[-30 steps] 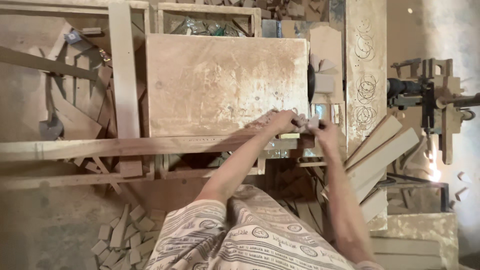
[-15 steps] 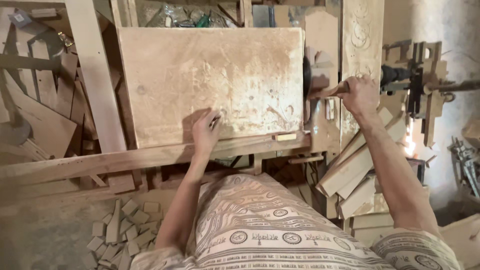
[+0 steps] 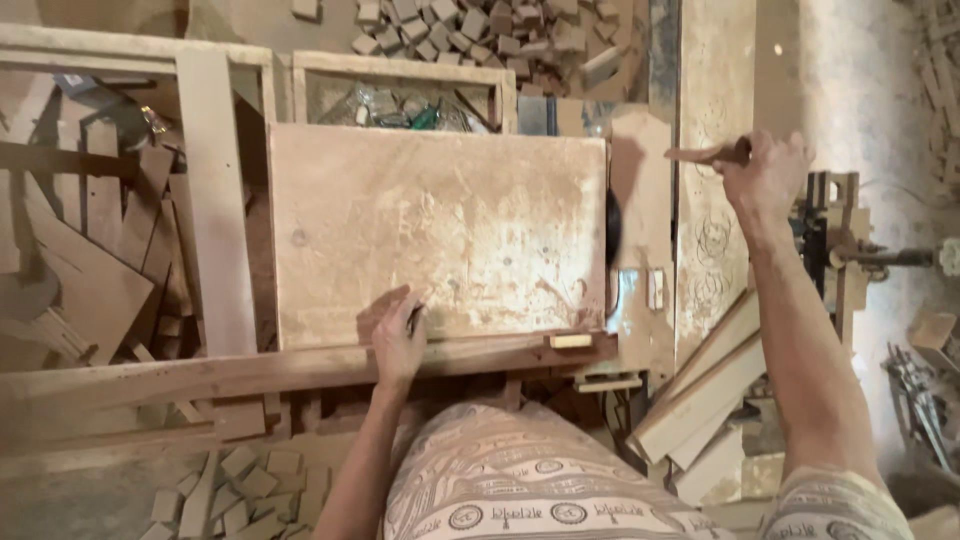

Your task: The person places wooden strips on a table saw jig and slides them against the blade to cut them into small blocks. They reposition each piece, brush scraps aside, drop offcuts onto the floor pile, and stack the cut pieces on the workbench.

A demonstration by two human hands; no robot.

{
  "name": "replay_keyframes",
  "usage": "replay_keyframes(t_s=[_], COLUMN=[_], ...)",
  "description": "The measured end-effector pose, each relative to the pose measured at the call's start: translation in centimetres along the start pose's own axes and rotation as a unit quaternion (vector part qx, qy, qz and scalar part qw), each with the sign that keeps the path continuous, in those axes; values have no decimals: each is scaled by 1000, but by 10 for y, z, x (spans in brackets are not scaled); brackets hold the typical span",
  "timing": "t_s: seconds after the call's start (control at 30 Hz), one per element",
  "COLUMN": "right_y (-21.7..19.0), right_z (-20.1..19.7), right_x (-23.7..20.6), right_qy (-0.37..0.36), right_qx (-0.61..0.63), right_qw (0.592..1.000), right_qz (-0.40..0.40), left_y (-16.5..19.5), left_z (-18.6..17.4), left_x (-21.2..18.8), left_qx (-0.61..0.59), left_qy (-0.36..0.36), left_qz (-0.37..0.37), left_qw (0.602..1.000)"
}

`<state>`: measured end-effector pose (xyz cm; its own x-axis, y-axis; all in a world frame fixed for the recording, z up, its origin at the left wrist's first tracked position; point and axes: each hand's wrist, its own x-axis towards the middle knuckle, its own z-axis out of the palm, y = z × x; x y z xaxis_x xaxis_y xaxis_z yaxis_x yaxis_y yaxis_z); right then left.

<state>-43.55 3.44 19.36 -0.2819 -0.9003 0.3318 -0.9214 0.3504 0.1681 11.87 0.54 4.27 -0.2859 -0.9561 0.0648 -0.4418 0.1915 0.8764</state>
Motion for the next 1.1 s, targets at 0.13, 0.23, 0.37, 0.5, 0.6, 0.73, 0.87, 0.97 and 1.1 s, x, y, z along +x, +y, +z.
replay_keyframes(t_s=[0.13,0.23,0.37,0.5,0.6,0.73,0.87,0.97,1.1], right_y=[-18,-14,19,107,183,176,58,-23,-55], right_z=[-28,-58,-78,-97,-134,-144,-90,-48,-33], right_x=[3,-21,-110,-275,-404,-503,-495,-456,-431], right_qy=[-35,-53,-117,-94,89,221,-90,-92,-195], right_qx=[115,340,412,390,390,93,-36,230,88], right_qw=[987,909,830,761,725,882,897,725,724], right_qz=[103,237,357,509,561,405,432,643,656], left_y=[7,17,20,1,-17,-23,2,29,61], left_z=[0,0,7,29,34,48,69,87,107], left_x=[4,6,-1,-19,-34,-35,-42,-60,-84], left_qx=[-5,0,28,7,25,24,18,9,-9], left_qy=[0,18,10,-59,-73,-59,-61,-60,-79], left_qz=[-14,26,96,51,-22,77,97,139,236], left_qw=[1000,1000,995,997,997,995,993,988,968])
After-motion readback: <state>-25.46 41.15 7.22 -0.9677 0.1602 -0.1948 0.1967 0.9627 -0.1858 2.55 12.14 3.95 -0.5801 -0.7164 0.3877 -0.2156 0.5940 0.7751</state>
